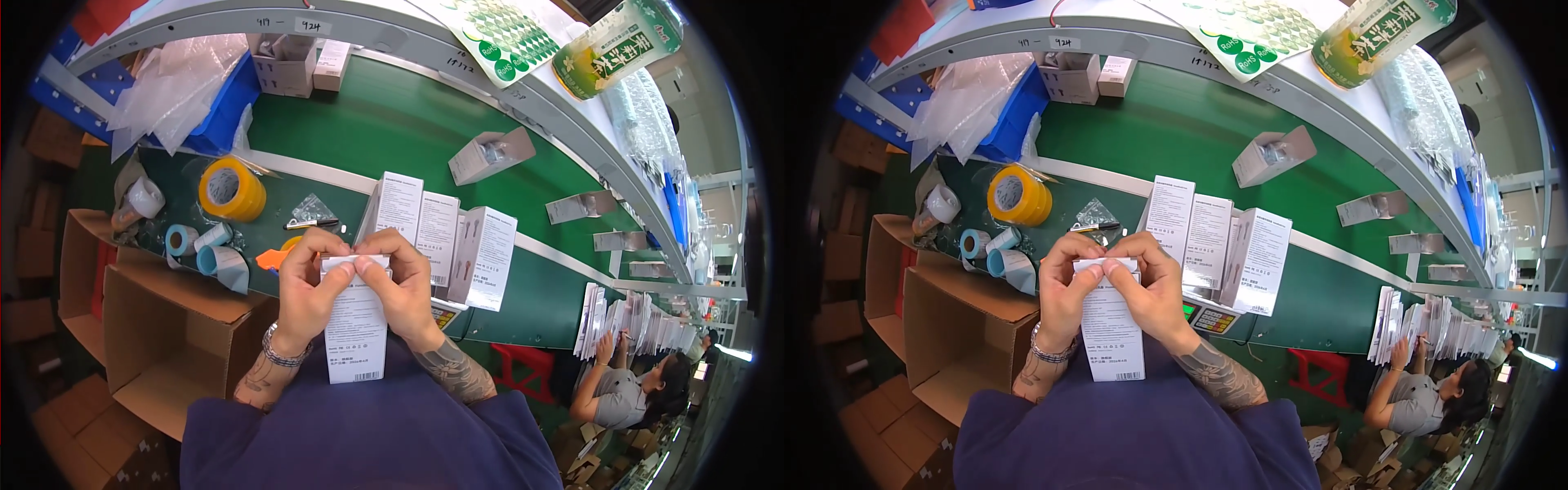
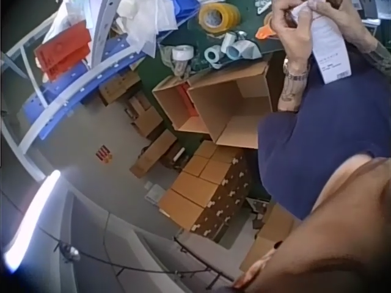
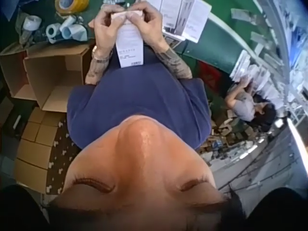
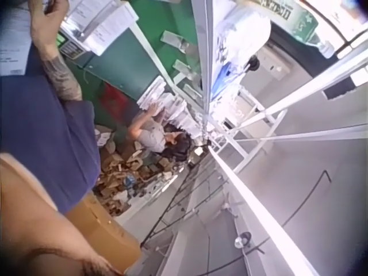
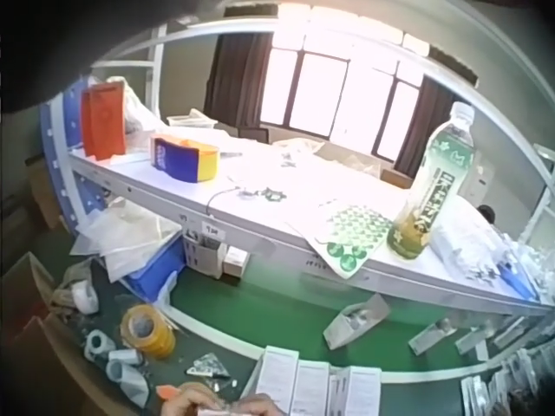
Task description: Packaging small white boxes into a larger shipping carton after weighing them on a production line.
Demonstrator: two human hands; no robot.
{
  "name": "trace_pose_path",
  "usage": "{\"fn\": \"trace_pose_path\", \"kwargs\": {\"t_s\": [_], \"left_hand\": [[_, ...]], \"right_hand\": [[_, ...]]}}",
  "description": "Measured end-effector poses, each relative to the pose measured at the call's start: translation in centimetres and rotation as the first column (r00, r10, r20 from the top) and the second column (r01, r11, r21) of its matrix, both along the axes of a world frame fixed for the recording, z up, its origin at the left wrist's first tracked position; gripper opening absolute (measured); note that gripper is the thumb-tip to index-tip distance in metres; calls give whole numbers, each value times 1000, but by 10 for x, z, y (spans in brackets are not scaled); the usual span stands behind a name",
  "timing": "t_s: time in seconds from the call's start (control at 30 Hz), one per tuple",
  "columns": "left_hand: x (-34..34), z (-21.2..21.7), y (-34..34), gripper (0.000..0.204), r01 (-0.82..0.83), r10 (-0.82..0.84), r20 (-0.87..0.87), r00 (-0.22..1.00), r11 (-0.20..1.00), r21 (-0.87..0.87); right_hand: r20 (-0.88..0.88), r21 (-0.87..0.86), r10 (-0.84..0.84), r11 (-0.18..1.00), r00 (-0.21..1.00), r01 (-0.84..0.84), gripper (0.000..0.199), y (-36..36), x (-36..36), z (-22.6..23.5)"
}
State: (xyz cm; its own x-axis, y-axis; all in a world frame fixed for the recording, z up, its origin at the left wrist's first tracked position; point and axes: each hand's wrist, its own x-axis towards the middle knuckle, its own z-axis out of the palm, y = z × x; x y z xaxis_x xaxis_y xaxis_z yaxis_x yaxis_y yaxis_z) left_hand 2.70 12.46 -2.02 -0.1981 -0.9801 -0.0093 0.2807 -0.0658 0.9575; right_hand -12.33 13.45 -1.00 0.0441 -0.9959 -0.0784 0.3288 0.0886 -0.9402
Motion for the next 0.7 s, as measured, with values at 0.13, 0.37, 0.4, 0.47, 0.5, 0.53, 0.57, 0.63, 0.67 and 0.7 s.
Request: {"fn": "trace_pose_path", "kwargs": {"t_s": [0.13, 0.37, 0.4, 0.47, 0.5, 0.53, 0.57, 0.63, 0.67, 0.7], "left_hand": [[1, -9, 5, 26, -14, 9, -31, 999, 987, -160], [-11, -1, 0, 22, -32, 29, -46, 999, 997, -69], [-9, -8, -1, 22, -9, 6, -22, 1000, 990, -143], [-10, -21, -6, 21, 41, -34, 29, 999, 956, -292], [-11, -25, -6, 21, 25, -17, 30, 999, 957, -289], [-12, -30, -7, 21, 9, -14, -16, 1000, 960, -280], [-16, -32, -10, 20, -8, -10, -64, 998, 961, -275], [-26, -34, -21, 19, -35, -12, -163, 986, 960, -277], [-37, -38, -27, 19, -69, 44, -102, 994, 965, -255], [-54, -35, -36, 19, -86, 76, -51, 996, 967, -239]], "right_hand": [[-44, -141, 149, 978, 988, -153, 17, -4, -20, -5], [-161, -45, 115, 991, 980, -124, 27, -6, -29, -13], [-242, -119, 155, 975, 958, -188, 29, -7, -35, -11], [-408, -246, 208, 912, 889, -327, 34, -12, -50, -5], [-497, -212, 256, 891, 829, -402, 42, -17, -56, 4], [-571, -197, 276, 868, 773, -456, 49, -22, -65, 14], [-619, -182, 191, 909, 761, -376, 54, -30, -80, 21], [-660, -302, -37, 928, 751, -220, 67, -69, -133, 10], [-616, -295, -167, 955, 770, -29, 70, -97, -149, 11], [-773, -366, -355, 927, 526, 89, 70, -126, -177, 1]]}}
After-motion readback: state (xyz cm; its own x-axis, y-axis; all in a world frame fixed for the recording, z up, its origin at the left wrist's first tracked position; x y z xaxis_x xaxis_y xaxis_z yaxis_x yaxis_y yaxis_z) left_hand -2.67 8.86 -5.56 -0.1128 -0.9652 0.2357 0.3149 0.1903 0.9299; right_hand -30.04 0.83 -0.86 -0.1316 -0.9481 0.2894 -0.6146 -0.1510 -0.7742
